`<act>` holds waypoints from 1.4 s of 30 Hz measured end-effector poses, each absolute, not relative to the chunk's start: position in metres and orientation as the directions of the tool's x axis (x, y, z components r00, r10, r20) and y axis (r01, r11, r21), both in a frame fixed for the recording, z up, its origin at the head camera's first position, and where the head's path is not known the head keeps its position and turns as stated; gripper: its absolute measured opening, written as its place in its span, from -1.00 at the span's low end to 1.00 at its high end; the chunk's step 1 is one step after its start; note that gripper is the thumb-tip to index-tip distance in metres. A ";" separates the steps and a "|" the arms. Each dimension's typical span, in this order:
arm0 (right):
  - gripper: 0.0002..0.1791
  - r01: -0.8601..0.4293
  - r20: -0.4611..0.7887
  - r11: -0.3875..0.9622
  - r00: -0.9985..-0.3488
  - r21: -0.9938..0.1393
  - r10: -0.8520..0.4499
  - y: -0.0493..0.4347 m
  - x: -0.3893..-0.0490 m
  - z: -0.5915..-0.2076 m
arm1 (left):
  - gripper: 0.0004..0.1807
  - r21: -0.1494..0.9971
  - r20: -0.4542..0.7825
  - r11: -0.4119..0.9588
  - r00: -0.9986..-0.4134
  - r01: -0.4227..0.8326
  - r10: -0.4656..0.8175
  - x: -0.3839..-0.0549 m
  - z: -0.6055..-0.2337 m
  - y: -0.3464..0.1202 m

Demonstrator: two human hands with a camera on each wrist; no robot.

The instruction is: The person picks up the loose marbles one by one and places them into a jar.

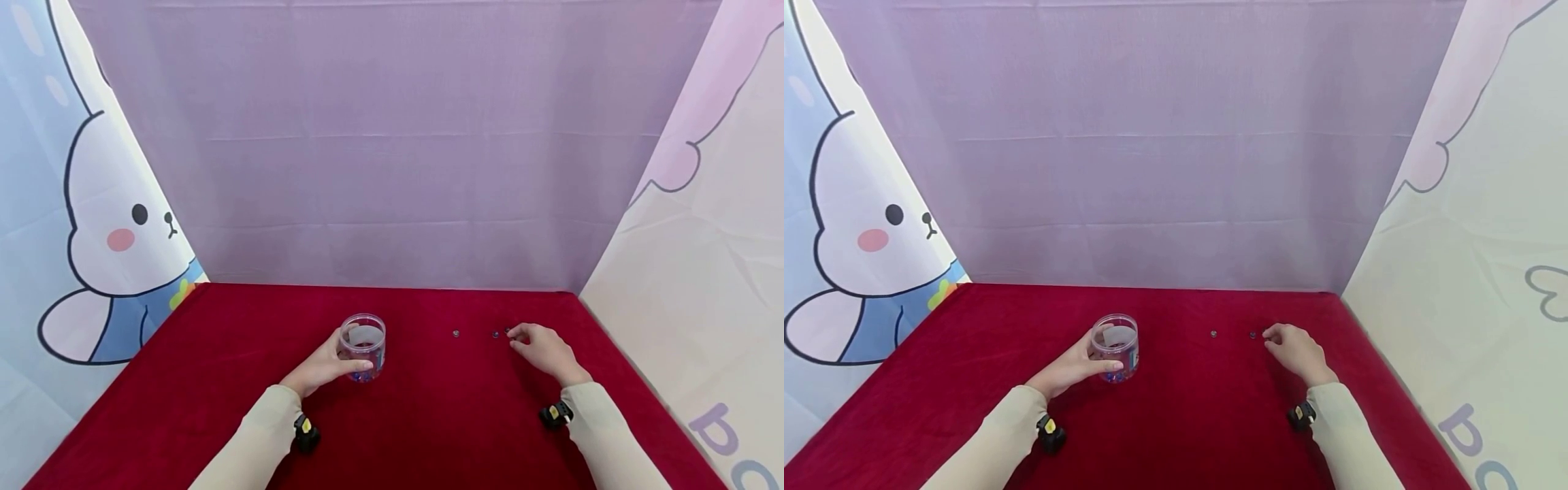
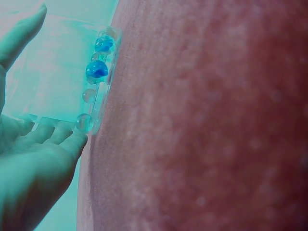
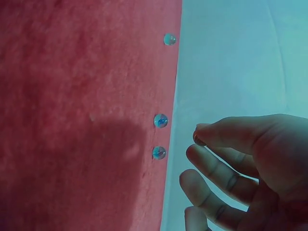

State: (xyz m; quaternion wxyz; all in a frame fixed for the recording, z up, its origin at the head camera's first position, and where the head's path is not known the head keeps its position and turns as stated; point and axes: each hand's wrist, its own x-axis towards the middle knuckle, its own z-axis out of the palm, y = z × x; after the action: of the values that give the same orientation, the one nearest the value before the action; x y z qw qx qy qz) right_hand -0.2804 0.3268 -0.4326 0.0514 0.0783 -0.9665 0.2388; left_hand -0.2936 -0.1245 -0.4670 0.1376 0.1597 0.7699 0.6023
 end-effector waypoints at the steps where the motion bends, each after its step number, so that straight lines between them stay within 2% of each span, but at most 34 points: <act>1: -0.74 -0.176 0.137 0.873 -0.982 -0.454 -0.127 0.326 -0.280 -0.432 | 0.03 0.971 -0.020 0.225 -0.911 0.081 0.412 -0.294 -0.467 -0.125; 13: -0.77 -0.181 0.150 0.870 -0.981 -0.459 -0.125 0.317 -0.278 -0.423 | 0.05 0.970 -0.015 0.228 -0.913 0.086 0.407 -0.295 -0.466 -0.124; 42: -0.81 -0.311 0.255 0.828 -0.944 -0.466 -0.211 0.267 -0.274 -0.400 | 0.04 0.973 -0.014 0.216 -0.909 0.084 0.417 -0.295 -0.465 -0.126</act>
State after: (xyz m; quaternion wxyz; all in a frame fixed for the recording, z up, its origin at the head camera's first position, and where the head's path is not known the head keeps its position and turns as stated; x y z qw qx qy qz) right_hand -0.2737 0.2673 -0.4005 0.0965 0.1373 -0.9512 0.2589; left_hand -0.2947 -0.1255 -0.4648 0.1377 0.1632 0.7676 0.6043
